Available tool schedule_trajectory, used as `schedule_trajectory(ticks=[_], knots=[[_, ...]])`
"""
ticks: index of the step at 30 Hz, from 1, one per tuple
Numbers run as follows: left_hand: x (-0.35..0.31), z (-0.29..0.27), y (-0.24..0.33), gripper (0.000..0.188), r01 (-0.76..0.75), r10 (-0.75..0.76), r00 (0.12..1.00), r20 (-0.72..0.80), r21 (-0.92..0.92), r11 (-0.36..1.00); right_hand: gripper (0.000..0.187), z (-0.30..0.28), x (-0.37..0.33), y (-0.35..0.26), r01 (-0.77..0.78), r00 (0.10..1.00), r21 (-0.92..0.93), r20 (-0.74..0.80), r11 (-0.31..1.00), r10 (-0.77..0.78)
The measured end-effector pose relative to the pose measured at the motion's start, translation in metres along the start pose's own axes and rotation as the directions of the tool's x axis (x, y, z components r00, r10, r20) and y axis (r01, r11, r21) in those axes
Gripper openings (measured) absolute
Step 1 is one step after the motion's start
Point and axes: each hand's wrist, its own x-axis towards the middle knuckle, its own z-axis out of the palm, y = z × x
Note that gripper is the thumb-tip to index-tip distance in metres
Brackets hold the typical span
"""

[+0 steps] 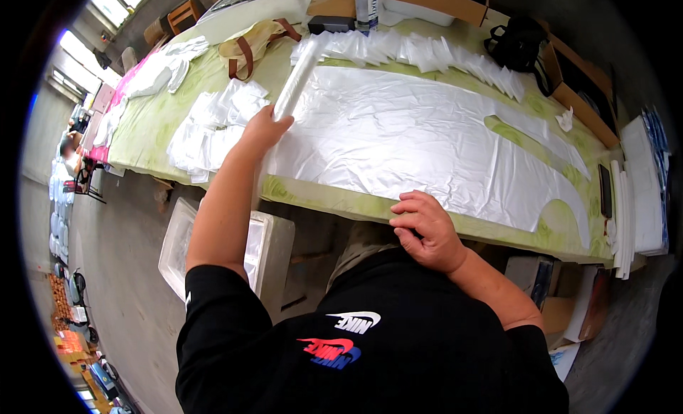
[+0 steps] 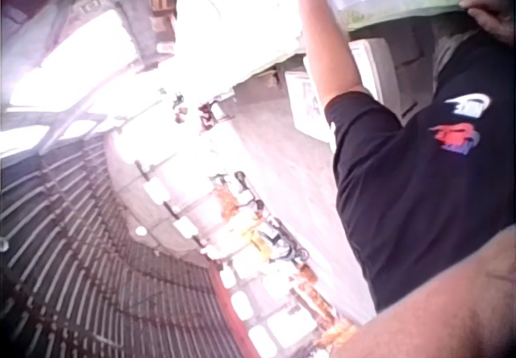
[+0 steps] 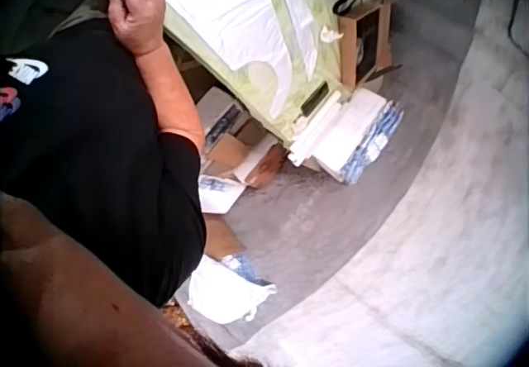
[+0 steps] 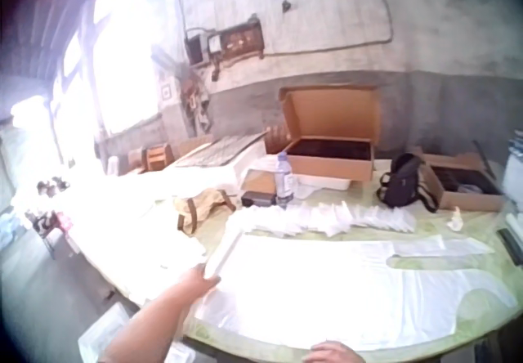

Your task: The person wraps a rectangular object with white wrapping paper on a workbench. They smooth the paper, fold edges, and secure the package with tape. The person handles the paper roll and tape repeatedly to complete the wrapping.

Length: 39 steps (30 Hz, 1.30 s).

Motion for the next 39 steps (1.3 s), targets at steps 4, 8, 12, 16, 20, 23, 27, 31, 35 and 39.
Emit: schedule_trajectory(ticks=[4, 8, 12, 16, 20, 23, 27, 31, 35, 39], knots=[[-0.036, 0.038, 0.063, 0.041, 0.047, 0.054, 0.99, 0.13, -0.665, 0.745, 0.045, 0.003, -0.001, -0.003, -0.255, 0.967, 0.192, 0.027, 0.948, 0.255], [-0.072, 0.086, 0.127, 0.037, 0.294, 0.236, 0.914, 0.331, -0.939, 0.179, 0.08, 0.016, 0.004, -0.008, -0.558, 0.806, 0.607, 0.235, 0.565, 0.544], [-0.09, 0.108, 0.164, 0.068, 0.284, 0.282, 0.908, 0.311, -0.95, 0.131, 0.086, 0.0, 0.005, -0.018, -0.64, 0.719, 0.669, 0.349, 0.378, 0.6], [-0.113, 0.124, 0.186, 0.085, 0.064, 0.278, 0.944, 0.176, -0.928, 0.367, 0.087, -0.005, -0.011, -0.008, -0.612, 0.736, 0.583, 0.172, 0.534, 0.655], [-0.099, 0.15, 0.181, 0.099, -0.145, 0.334, 0.941, 0.055, -0.826, 0.545, 0.091, -0.015, -0.016, -0.006, -0.642, 0.711, 0.497, 0.1, 0.584, 0.696], [-0.095, 0.155, 0.195, 0.101, -0.052, 0.323, 0.936, 0.138, -0.855, 0.517, 0.095, -0.025, -0.019, -0.003, -0.679, 0.67, 0.482, 0.098, 0.554, 0.736], [-0.09, 0.172, 0.218, 0.099, -0.024, 0.36, 0.922, 0.143, -0.907, 0.421, 0.075, -0.041, -0.032, 0.001, -0.729, 0.629, 0.474, 0.178, 0.495, 0.757], [-0.041, 0.178, 0.233, 0.095, 0.001, 0.207, 0.976, 0.064, -0.956, 0.292, 0.059, -0.086, -0.086, -0.006, -0.832, 0.539, 0.344, 0.318, 0.435, 0.78], [-0.003, 0.176, 0.223, 0.08, 0.016, 0.165, 0.984, 0.064, -0.96, 0.278, 0.052, -0.145, -0.152, -0.038, -0.922, 0.387, 0.138, 0.249, 0.363, 0.888], [-0.02, 0.158, 0.206, 0.074, 0.115, 0.274, 0.924, 0.269, -0.875, 0.471, 0.057, -0.177, -0.207, -0.067, -0.924, 0.314, 0.263, 0.109, 0.277, 0.943]])
